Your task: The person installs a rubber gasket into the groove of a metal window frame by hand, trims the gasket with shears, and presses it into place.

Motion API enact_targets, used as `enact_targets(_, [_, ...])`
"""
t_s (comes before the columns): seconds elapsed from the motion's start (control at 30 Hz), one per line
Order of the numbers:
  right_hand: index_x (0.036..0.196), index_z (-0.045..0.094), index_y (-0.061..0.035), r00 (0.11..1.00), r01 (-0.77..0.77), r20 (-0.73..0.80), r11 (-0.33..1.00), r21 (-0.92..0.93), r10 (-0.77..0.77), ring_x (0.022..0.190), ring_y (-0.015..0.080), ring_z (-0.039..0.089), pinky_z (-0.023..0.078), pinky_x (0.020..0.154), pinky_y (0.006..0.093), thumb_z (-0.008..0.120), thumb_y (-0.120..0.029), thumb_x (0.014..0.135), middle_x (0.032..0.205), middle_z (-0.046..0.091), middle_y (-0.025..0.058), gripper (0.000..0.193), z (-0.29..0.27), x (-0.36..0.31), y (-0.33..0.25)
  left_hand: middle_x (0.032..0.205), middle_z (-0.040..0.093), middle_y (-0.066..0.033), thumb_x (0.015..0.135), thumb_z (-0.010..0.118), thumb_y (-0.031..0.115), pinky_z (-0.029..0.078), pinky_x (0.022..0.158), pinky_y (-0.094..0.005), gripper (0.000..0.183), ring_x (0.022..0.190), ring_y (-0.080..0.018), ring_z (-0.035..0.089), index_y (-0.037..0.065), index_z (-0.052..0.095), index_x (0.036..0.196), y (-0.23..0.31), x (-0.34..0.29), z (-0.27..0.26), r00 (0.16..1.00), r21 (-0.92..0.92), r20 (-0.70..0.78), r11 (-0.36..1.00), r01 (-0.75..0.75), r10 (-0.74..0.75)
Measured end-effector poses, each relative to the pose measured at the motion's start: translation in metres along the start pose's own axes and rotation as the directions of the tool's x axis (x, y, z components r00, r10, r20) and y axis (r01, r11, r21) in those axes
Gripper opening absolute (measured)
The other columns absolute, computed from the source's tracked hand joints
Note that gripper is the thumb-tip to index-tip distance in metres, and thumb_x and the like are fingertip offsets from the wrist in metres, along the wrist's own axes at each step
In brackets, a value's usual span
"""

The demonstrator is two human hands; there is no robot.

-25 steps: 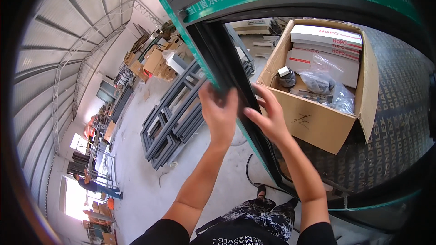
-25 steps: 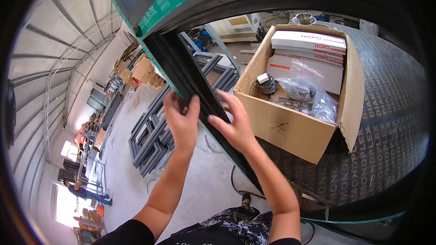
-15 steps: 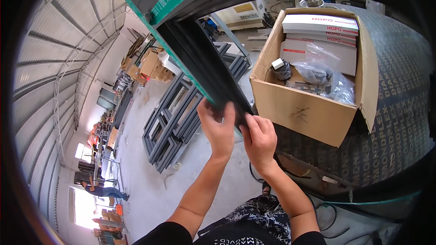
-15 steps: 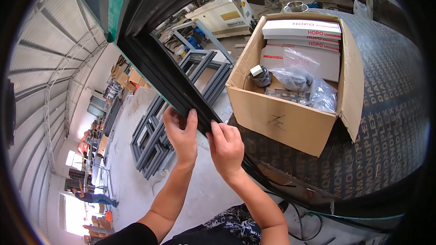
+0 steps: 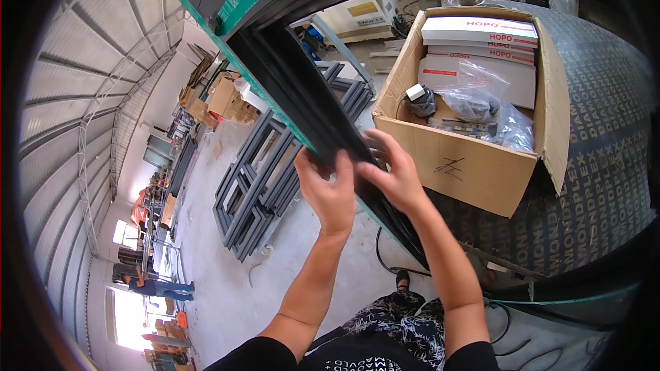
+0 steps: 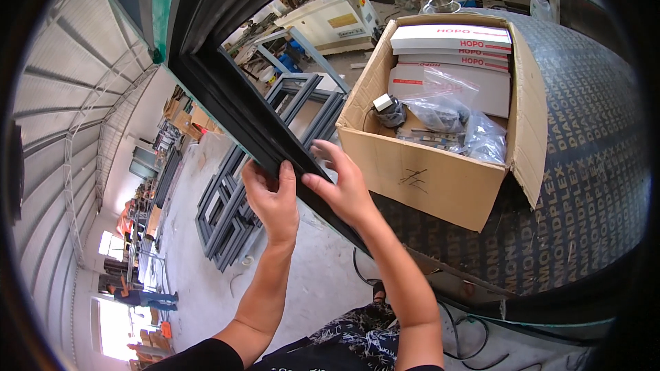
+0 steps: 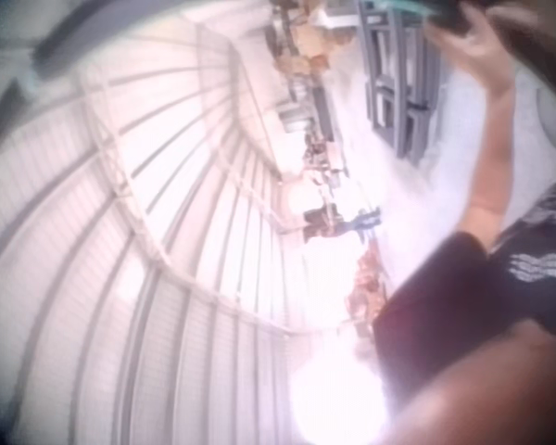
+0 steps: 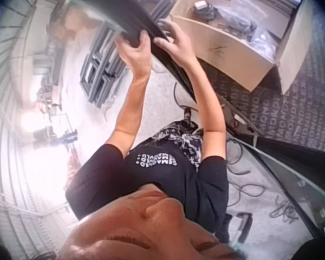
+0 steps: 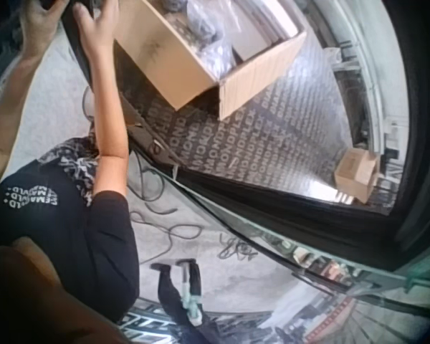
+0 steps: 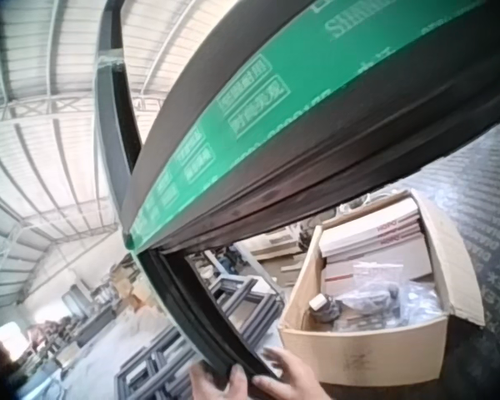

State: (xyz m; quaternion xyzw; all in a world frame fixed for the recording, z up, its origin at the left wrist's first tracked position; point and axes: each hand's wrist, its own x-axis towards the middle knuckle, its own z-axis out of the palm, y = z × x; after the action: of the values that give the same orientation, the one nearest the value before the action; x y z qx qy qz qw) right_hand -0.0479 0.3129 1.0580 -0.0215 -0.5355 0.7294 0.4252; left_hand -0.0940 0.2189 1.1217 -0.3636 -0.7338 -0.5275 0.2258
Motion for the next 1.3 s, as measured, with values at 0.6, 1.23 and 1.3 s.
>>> enact_targets(0.6, [0.119, 0.053, 0.0018, 0.976, -0.007, 0.217, 1.0, 0.003, 0.006, 0.092, 0.016, 0.058, 0.047, 0.085, 0.0296, 0.061, -0.009, 0.088, 0.1, 0.063, 0.0108, 0.033, 0.009, 0.01, 0.002, 0.097, 0.054, -0.0065, 0.081, 0.068, 0.006, 0.045, 0.072, -0.0249, 0.04, 0.081, -0.0112, 0.053, -0.003, 0.047, 0.113, 0.0, -0.004, 0.003, 0.993, -0.145, -0.053, 0.985, 0.093, -0.101])
enact_targets(1.23, [0.116, 0.055, 0.0013, 0.977, 0.011, 0.212, 0.998, 0.063, -0.024, 0.093, 0.0126, 0.057, 0.046, 0.083, 0.0278, 0.058, -0.007, 0.087, 0.098, 0.062, 0.0077, 0.03, 0.012, 0.016, -0.005, 0.105, 0.054, -0.0165, 0.085, 0.064, 0.01, 0.046, 0.079, -0.0358, 0.043, 0.087, -0.0273, 0.059, -0.005, 0.043, 0.12, 0.008, -0.008, 0.019, 0.974, -0.013, -0.213, 0.997, 0.078, -0.079])
enact_targets(1.3, [0.116, 0.054, 0.0013, 0.963, -0.049, 0.268, 0.995, 0.086, 0.024, 0.094, 0.0123, 0.057, 0.046, 0.084, 0.0276, 0.058, -0.007, 0.087, 0.099, 0.062, 0.0068, 0.03, 0.005, 0.013, -0.003, 0.105, 0.054, -0.0165, 0.085, 0.064, 0.009, 0.046, 0.078, -0.0357, 0.044, 0.086, -0.027, 0.058, -0.005, 0.043, 0.121, 0.009, -0.012, 0.014, 0.98, 0.032, -0.186, 0.997, 0.077, -0.069])
